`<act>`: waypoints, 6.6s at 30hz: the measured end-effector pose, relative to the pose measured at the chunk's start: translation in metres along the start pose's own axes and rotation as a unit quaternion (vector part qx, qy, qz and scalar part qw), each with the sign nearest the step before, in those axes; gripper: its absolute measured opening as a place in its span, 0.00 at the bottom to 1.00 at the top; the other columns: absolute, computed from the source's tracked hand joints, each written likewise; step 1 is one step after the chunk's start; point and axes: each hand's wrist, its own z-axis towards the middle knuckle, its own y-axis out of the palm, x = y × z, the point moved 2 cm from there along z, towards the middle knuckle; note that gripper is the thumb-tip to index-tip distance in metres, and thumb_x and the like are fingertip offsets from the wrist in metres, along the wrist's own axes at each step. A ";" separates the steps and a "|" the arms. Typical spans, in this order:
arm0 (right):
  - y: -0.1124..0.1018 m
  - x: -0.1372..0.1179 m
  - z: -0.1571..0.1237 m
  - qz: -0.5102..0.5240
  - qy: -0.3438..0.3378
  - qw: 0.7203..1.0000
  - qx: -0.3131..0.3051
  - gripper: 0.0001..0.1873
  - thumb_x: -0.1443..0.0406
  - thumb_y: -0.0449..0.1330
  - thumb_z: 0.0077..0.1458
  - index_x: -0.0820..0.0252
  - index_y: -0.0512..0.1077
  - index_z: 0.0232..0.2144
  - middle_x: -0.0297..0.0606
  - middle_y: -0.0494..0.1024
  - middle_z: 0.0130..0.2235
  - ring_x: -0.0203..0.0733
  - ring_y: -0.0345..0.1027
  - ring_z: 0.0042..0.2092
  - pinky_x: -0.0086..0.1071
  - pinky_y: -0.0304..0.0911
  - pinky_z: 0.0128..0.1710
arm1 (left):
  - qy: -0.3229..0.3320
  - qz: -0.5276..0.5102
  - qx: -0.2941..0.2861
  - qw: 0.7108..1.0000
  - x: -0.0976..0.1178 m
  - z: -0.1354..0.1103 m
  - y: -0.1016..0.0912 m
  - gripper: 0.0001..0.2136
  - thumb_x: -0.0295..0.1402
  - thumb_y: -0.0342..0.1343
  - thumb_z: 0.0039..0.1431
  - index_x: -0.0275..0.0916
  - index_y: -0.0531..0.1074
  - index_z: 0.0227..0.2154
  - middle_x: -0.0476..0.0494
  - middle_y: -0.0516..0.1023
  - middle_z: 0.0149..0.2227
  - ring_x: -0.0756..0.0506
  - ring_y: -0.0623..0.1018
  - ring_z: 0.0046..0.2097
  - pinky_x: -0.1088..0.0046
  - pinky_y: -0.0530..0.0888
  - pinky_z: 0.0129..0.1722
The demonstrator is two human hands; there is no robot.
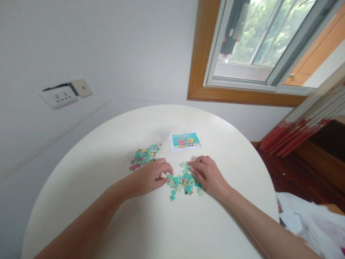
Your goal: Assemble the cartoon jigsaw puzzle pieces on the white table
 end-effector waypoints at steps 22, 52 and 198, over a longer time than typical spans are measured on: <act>0.004 0.001 0.004 0.015 0.012 1.000 -0.011 0.10 0.64 0.60 0.57 0.52 0.76 0.42 0.39 0.71 0.39 0.44 0.61 0.43 0.40 0.57 0.45 | 0.060 0.137 0.124 0.981 0.013 0.021 0.021 0.17 0.24 0.47 0.63 0.44 0.72 0.50 0.41 0.68 0.41 0.42 0.67 0.45 0.63 0.66 0.47; -0.003 0.010 0.010 0.052 0.068 0.996 0.017 0.06 0.65 0.60 0.54 0.55 0.78 0.29 0.34 0.79 0.31 0.41 0.68 0.38 0.34 0.58 0.42 | 0.080 0.041 0.118 0.989 0.012 0.019 0.022 0.12 0.25 0.47 0.63 0.40 0.73 0.44 0.42 0.71 0.41 0.44 0.70 0.46 0.65 0.67 0.49; -0.023 -0.024 -0.003 -0.043 -0.105 0.988 -0.106 0.09 0.63 0.58 0.59 0.53 0.75 0.42 0.40 0.73 0.41 0.44 0.63 0.45 0.38 0.56 0.45 | 0.016 -0.030 -0.004 0.999 0.013 0.005 0.002 0.08 0.30 0.55 0.55 0.41 0.70 0.39 0.51 0.67 0.33 0.49 0.69 0.34 0.76 0.64 0.35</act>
